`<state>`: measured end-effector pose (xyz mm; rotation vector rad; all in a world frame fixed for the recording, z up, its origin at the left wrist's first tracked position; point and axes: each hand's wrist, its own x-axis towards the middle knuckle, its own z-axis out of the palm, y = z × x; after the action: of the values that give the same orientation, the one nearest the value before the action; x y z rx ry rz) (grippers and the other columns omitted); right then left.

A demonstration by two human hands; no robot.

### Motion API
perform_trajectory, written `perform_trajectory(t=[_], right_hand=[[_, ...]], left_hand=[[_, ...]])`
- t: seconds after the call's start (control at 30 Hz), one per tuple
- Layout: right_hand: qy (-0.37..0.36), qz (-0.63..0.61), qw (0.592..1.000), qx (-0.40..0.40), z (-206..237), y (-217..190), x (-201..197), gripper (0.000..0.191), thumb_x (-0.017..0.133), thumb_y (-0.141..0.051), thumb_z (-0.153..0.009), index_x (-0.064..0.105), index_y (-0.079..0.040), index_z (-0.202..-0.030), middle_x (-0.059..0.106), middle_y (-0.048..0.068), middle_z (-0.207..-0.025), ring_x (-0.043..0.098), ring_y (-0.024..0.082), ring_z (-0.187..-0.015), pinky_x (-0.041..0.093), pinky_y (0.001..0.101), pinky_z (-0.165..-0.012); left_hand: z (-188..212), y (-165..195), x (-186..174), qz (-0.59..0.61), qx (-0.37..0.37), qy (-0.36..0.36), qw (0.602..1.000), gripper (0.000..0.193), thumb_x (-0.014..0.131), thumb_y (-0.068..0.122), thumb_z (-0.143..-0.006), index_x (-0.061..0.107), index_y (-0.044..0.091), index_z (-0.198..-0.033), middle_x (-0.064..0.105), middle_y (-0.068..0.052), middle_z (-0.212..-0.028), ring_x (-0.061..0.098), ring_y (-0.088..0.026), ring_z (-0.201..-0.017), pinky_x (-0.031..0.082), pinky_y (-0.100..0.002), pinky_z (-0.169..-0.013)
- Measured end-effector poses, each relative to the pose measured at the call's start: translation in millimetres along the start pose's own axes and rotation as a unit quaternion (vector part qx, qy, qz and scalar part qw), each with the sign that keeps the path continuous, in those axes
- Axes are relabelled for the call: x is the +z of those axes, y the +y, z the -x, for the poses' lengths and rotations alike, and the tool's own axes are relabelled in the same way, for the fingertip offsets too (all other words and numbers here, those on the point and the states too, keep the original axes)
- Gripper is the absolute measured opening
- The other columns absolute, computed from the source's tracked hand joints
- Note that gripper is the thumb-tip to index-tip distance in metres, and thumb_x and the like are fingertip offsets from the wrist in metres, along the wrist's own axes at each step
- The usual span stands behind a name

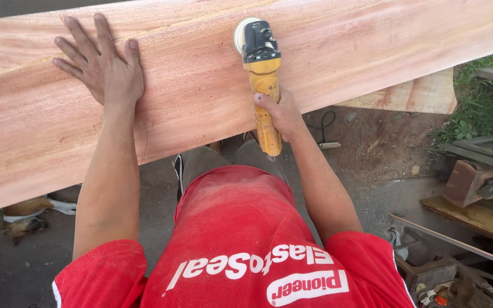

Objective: The person puts on a face mask, then uses a handheld angle grinder with a sanding disc to sand the surface of a long wooden board resting on supports. They steady the board with one hand while moving the sander along the wood, working along its length.

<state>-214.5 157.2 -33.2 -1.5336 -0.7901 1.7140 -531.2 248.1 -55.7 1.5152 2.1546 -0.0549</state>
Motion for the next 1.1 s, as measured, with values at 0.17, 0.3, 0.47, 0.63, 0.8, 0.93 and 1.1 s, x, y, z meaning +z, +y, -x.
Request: perform_trajectory(t=[0.17,0.3,0.47,0.63,0.8,0.93,1.1], right_hand=[[0.073,0.008,0.997,-0.007,4,-20,-46,0.036,0.071,-0.03,-0.095,0.059,-0.002,-0.115,0.066,0.008,-0.085,0.067,0.017,-0.068,0.059,0.0333,-0.06],[0.093,-0.023,0.995,-0.014,11,-39,-78,0.038,0.07,-0.031,-0.097,0.057,-0.003,-0.119,0.066,0.01,-0.083,0.067,0.019,-0.066,0.058,0.0349,-0.058],[0.111,-0.02,0.994,-0.002,15,-51,-111,0.043,0.072,-0.033,-0.093,0.056,-0.003,-0.12,0.066,0.011,-0.083,0.068,0.02,-0.065,0.059,0.0341,-0.057],[0.132,0.013,0.991,-0.012,11,-61,-158,0.045,0.072,-0.034,-0.094,0.057,0.0,-0.12,0.066,0.011,-0.084,0.069,0.02,-0.067,0.061,0.0335,-0.059],[0.109,-0.006,0.994,-0.02,10,-67,-223,0.046,0.071,-0.032,-0.094,0.055,0.001,-0.121,0.066,0.011,-0.086,0.068,0.02,-0.068,0.061,0.0335,-0.06],[0.123,-0.01,0.992,-0.025,8,-71,-276,0.05,0.071,-0.032,-0.097,0.053,0.003,-0.126,0.067,0.014,-0.089,0.07,0.022,-0.07,0.062,0.0361,-0.061],[0.162,-0.095,0.981,-0.039,8,-77,-320,0.051,0.068,-0.03,-0.099,0.05,0.005,-0.13,0.067,0.015,-0.088,0.072,0.025,-0.069,0.063,0.0385,-0.059]], left_hand=[[1,0,-3,0.007,0.002,0.008,1.0,0.08,0.03,0.073,-0.106,0.021,0.028,-0.171,-0.004,-0.012,-0.175,-0.01,-0.046,-0.159,-0.012,-0.066,-0.127],[5,4,-5,0.002,0.008,0.015,1.0,0.077,0.03,0.069,-0.107,0.021,0.026,-0.171,-0.005,-0.014,-0.175,-0.011,-0.048,-0.158,-0.013,-0.068,-0.125],[11,8,-10,0.002,-0.007,-0.004,1.0,0.078,0.03,0.07,-0.108,0.014,0.03,-0.172,-0.007,-0.012,-0.177,-0.014,-0.045,-0.16,-0.013,-0.066,-0.129],[24,35,-4,-0.045,-0.005,-0.024,0.999,0.073,0.024,0.07,-0.118,-0.003,0.034,-0.175,-0.019,-0.014,-0.175,-0.021,-0.046,-0.158,-0.013,-0.069,-0.13],[53,122,21,-0.074,0.065,-0.085,0.991,0.08,0.026,0.073,-0.112,-0.005,0.036,-0.176,-0.025,-0.012,-0.175,-0.025,-0.048,-0.158,-0.014,-0.075,-0.128],[65,197,30,-0.044,0.059,-0.11,0.991,0.087,0.035,0.074,-0.105,-0.003,0.036,-0.173,-0.027,-0.014,-0.171,-0.031,-0.053,-0.149,-0.017,-0.077,-0.121],[57,232,20,-0.016,0.029,-0.13,0.991,0.085,0.04,0.071,-0.1,-0.001,0.041,-0.168,-0.024,-0.012,-0.172,-0.033,-0.051,-0.146,-0.019,-0.074,-0.12]])
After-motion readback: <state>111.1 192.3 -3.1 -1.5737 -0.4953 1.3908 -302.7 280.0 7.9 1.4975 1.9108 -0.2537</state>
